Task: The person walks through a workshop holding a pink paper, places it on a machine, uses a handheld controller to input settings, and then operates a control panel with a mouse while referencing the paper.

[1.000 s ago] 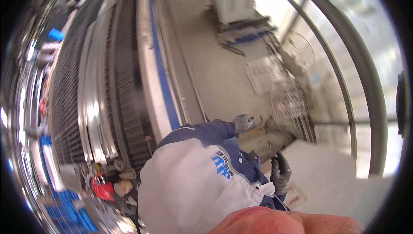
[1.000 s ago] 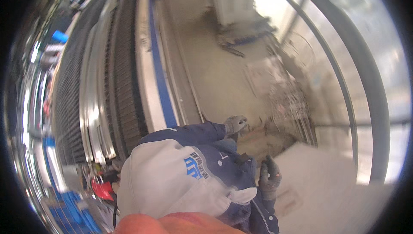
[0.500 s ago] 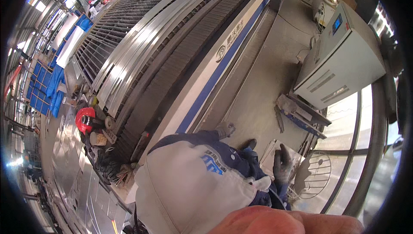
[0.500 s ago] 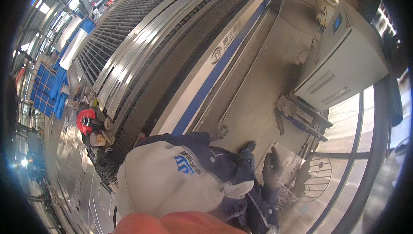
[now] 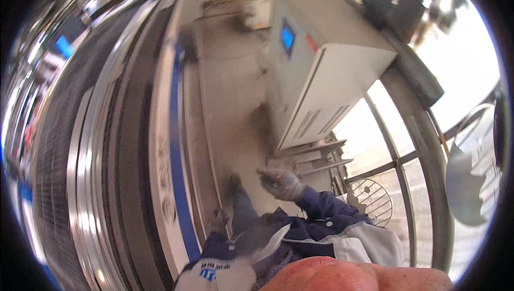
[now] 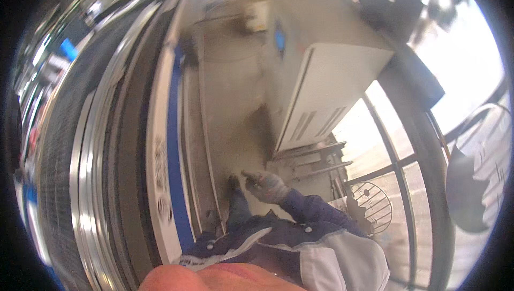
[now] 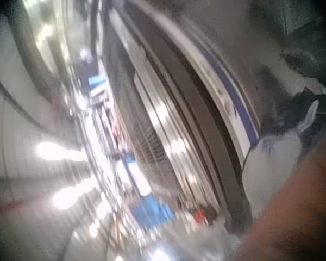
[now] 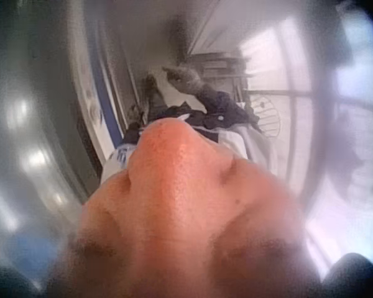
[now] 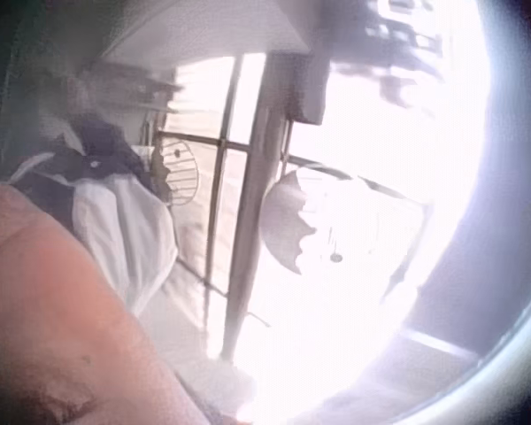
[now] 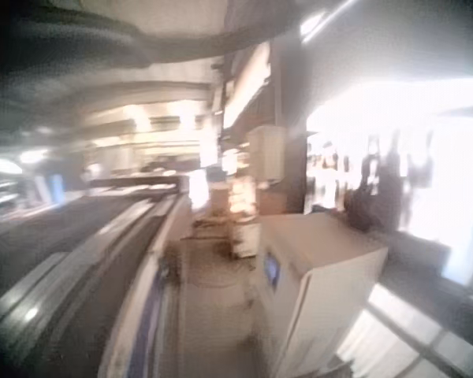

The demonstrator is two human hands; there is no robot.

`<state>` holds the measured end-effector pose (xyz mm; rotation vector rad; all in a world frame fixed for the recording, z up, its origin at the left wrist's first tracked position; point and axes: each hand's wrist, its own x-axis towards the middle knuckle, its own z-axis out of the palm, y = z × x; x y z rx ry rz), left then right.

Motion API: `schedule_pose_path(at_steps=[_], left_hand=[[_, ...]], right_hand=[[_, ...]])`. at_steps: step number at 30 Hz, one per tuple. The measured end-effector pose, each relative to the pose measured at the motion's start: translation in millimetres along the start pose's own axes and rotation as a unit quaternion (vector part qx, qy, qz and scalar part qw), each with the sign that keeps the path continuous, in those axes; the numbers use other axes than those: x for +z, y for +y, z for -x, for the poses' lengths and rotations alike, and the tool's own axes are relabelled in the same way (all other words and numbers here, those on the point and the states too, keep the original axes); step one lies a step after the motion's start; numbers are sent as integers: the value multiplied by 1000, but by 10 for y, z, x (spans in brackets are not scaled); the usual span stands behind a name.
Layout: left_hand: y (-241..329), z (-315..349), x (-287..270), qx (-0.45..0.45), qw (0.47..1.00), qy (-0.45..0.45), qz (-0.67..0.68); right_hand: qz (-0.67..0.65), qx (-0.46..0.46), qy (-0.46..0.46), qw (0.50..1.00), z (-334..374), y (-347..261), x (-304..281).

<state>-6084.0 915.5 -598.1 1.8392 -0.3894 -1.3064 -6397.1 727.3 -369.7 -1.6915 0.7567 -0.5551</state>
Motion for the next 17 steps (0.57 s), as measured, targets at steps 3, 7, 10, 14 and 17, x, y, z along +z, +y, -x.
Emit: schedule_pose_path(at_steps=[3,7,10,14,17], left_hand=[[986,-923,71,33,987,-35,-154],[2559,-2061,231,157,970,-36,-183],[3953,-2963,539,300,932,78,-188],[5170,-3711,896,333,938,-56,80],[5808,-4510,1159,296,948,-86,81]], right_hand=[[41,36,42,998,-1179,-94,-285],[112,-22,99,989,-2847,-257,-773],[115,-89,210,967,-4171,-379,-1382],[78,-63,373,923,-6236,-791,-2704],[101,-176,462,863,-7559,-1209,-3836]])
